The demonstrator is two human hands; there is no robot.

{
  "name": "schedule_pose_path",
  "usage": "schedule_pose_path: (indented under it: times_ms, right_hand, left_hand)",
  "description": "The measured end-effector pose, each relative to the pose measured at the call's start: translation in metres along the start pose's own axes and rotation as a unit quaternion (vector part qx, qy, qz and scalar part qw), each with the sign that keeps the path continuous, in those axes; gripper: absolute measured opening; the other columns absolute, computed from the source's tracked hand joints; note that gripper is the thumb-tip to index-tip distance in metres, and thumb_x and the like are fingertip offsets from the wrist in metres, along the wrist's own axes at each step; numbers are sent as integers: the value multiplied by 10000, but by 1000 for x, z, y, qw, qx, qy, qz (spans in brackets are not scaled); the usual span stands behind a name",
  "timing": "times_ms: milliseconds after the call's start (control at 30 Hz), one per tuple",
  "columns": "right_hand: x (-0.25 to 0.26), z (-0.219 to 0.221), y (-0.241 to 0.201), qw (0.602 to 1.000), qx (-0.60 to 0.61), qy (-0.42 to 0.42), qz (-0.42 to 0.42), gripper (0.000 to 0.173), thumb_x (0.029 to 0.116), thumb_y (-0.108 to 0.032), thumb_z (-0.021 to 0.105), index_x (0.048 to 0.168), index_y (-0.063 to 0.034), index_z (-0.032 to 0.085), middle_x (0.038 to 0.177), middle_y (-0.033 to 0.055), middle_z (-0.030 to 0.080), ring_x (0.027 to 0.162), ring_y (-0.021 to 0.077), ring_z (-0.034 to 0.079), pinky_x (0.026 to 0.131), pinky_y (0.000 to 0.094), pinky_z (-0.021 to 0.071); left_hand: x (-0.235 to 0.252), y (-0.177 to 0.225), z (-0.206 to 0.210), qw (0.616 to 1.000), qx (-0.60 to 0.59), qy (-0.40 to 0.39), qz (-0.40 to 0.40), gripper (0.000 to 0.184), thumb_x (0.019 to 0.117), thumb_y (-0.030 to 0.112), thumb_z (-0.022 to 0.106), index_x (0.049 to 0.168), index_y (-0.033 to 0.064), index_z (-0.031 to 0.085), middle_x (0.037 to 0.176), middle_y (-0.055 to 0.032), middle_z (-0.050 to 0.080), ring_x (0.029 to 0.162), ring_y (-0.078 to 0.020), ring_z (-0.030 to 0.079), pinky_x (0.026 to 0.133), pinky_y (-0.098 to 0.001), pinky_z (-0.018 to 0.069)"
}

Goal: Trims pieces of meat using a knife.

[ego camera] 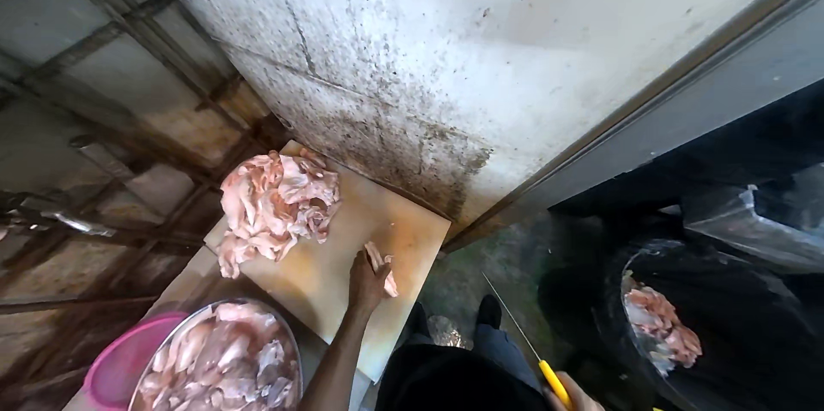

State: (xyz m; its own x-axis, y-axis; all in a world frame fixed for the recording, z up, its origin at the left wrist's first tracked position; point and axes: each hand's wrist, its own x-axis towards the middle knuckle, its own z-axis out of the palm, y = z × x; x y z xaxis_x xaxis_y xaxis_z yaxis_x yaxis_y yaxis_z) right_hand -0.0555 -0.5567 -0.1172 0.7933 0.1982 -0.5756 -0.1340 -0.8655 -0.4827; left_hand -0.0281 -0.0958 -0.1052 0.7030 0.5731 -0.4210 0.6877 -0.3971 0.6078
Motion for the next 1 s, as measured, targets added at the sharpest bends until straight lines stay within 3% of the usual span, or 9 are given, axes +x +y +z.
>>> schedule_pose_path:
  times_ms: [100,200,333,533,900,1000]
  right_hand:
    - [17,-1,-40,997,24,-46,-51,459,1021,-406,565,1312,-53,604,934,182,706,828,341,698,753,575,556]
    - [36,5,-84,992,28,-76,-97,412,1049,-401,510,1288,-81,611,853,150,687,761,310,684,707,548,555]
    - [65,24,-142,984,5,-88,-157,419,1067,-413,455,1238,-72,628,836,110,679,759,264,687,729,485,573]
    - [78,46,-213,973,-60,-151,-163,475,1083,-427,403,1386,-88,542,936,142,708,857,317,718,802,515,583]
    - [75,59,-236,972,-84,-146,-163,456,1087,-421,389,1345,-82,551,897,123,696,824,296,714,764,488,586]
    - [69,53,-234,971,-98,-164,-145,465,1086,-423,398,1355,-74,548,946,142,703,881,316,716,814,499,582]
  left_hand:
    - [-5,-24,18,994,-63,64,55,624,965,324,704,1435,-29,493,1296,-200,644,1171,-264,661,1049,-419,538]
    - [-12,-33,28,987,-101,109,67,530,997,229,647,1438,-18,488,1248,-193,658,1098,-249,682,992,-416,566]
    - [-17,-39,40,977,-130,152,77,388,1006,169,618,1309,-62,543,1123,-181,679,983,-219,703,916,-387,597]
    - [-18,-35,46,975,-133,159,74,290,1009,158,611,1231,-26,586,1081,-156,653,915,-213,681,858,-389,598]
    - [-17,-30,61,971,-115,198,64,328,984,212,673,1223,3,591,981,-119,631,803,-201,645,765,-386,589]
    - [-17,-28,62,974,-97,199,57,363,981,227,687,1244,2,578,994,-124,636,821,-213,653,782,-403,594]
